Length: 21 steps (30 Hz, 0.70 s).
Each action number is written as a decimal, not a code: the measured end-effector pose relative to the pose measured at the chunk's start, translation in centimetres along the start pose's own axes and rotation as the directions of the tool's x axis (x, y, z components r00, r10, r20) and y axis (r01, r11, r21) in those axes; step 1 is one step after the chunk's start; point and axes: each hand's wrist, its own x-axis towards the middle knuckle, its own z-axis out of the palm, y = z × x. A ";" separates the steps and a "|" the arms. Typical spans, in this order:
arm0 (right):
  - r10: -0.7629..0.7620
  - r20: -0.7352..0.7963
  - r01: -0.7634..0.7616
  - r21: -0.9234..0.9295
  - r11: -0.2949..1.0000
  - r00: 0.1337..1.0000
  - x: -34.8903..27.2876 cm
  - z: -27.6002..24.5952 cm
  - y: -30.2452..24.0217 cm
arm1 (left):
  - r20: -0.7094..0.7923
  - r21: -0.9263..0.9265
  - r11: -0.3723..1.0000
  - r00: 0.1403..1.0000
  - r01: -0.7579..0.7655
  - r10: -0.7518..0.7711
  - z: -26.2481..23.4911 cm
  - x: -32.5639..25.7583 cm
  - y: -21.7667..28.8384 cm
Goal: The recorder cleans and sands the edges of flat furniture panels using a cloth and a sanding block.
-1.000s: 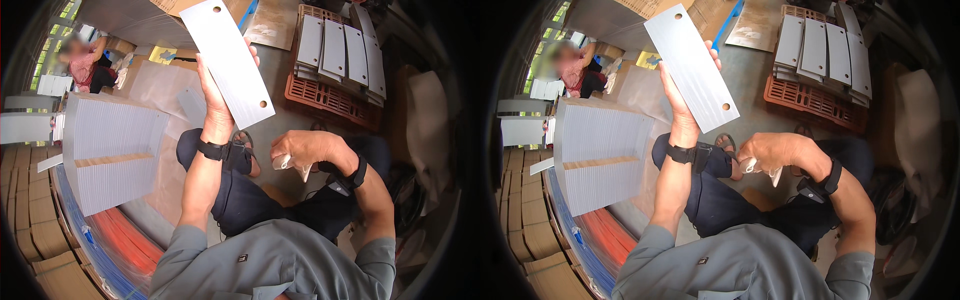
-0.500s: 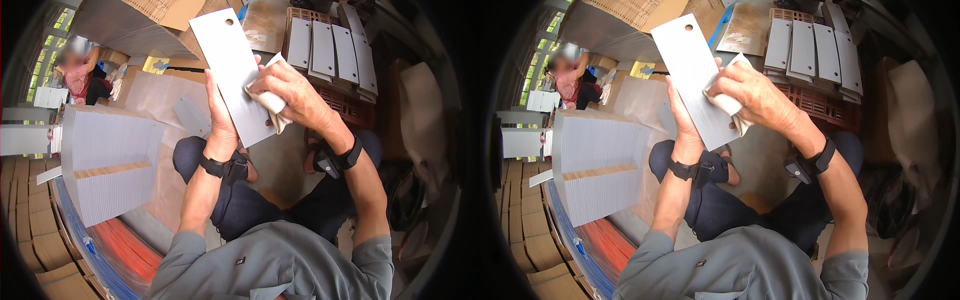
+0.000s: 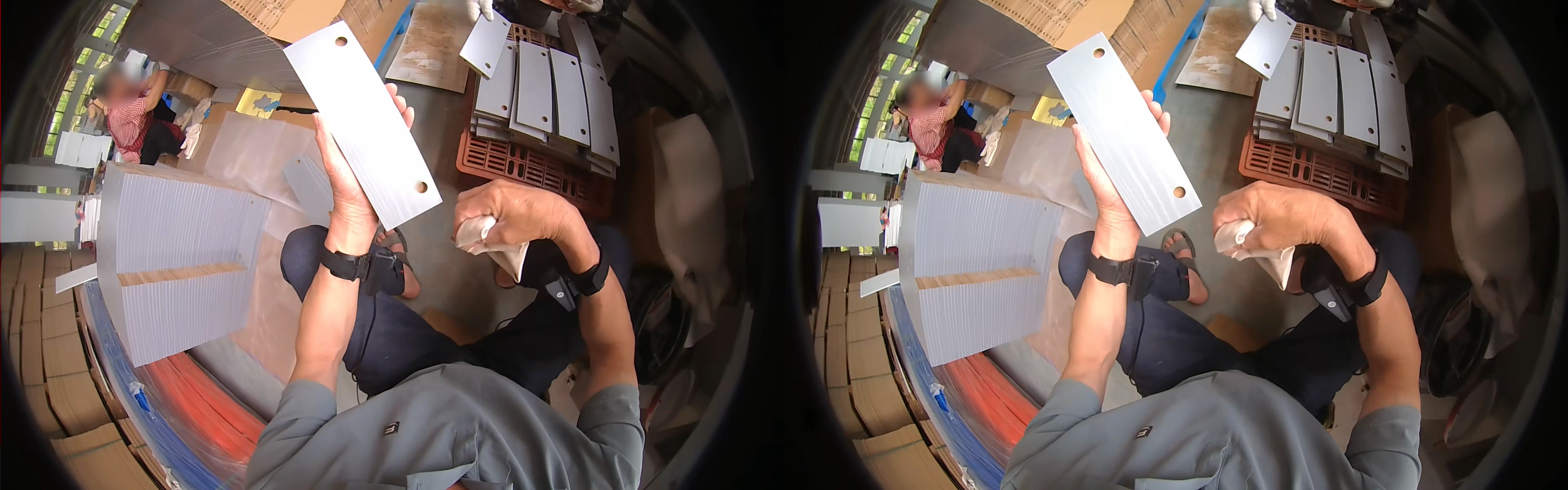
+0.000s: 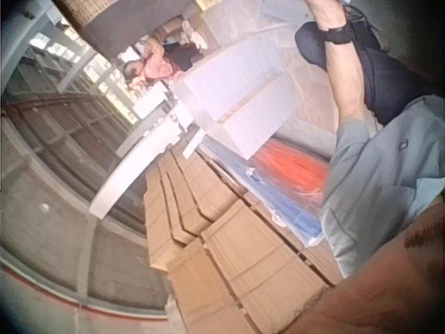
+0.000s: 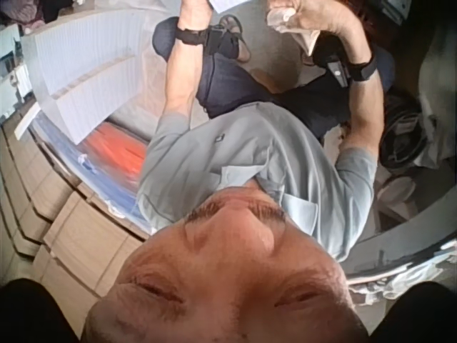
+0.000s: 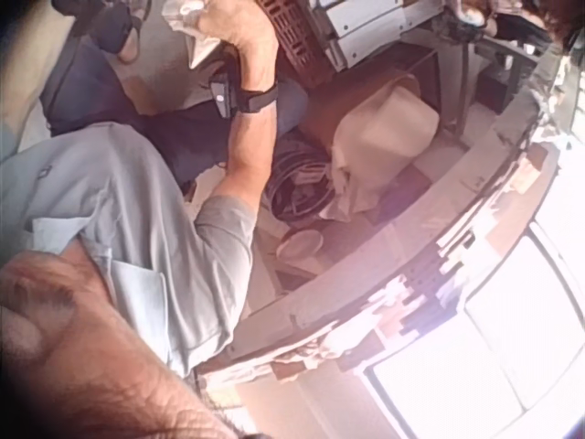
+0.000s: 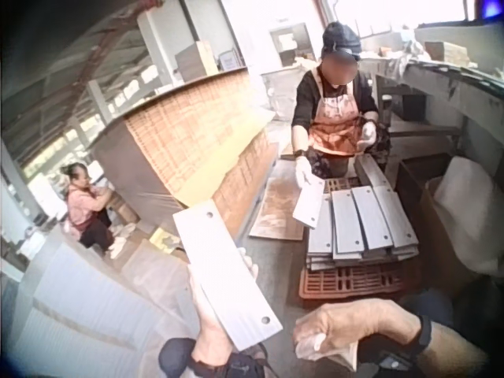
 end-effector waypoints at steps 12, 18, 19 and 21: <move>-0.515 -0.563 0.133 -0.582 0.803 0.646 3.2 1.7 -0.8 | -0.021 0.036 0.993 0.994 0.112 -0.111 1.0 -0.7 -1.4; -0.449 -0.679 0.005 -0.548 0.836 0.580 5.2 0.7 1.3 | -0.023 0.279 0.945 0.985 0.173 -0.173 2.4 -2.4 -2.9; -0.490 -0.706 0.022 -0.560 0.829 0.511 5.5 0.2 1.2 | -0.015 0.257 0.948 0.982 0.186 -0.188 2.4 -2.5 -3.3; -0.475 -0.737 0.025 -0.530 0.848 0.481 5.8 -0.6 1.0 | -0.002 0.232 0.951 0.978 0.204 -0.209 2.0 -2.7 -3.9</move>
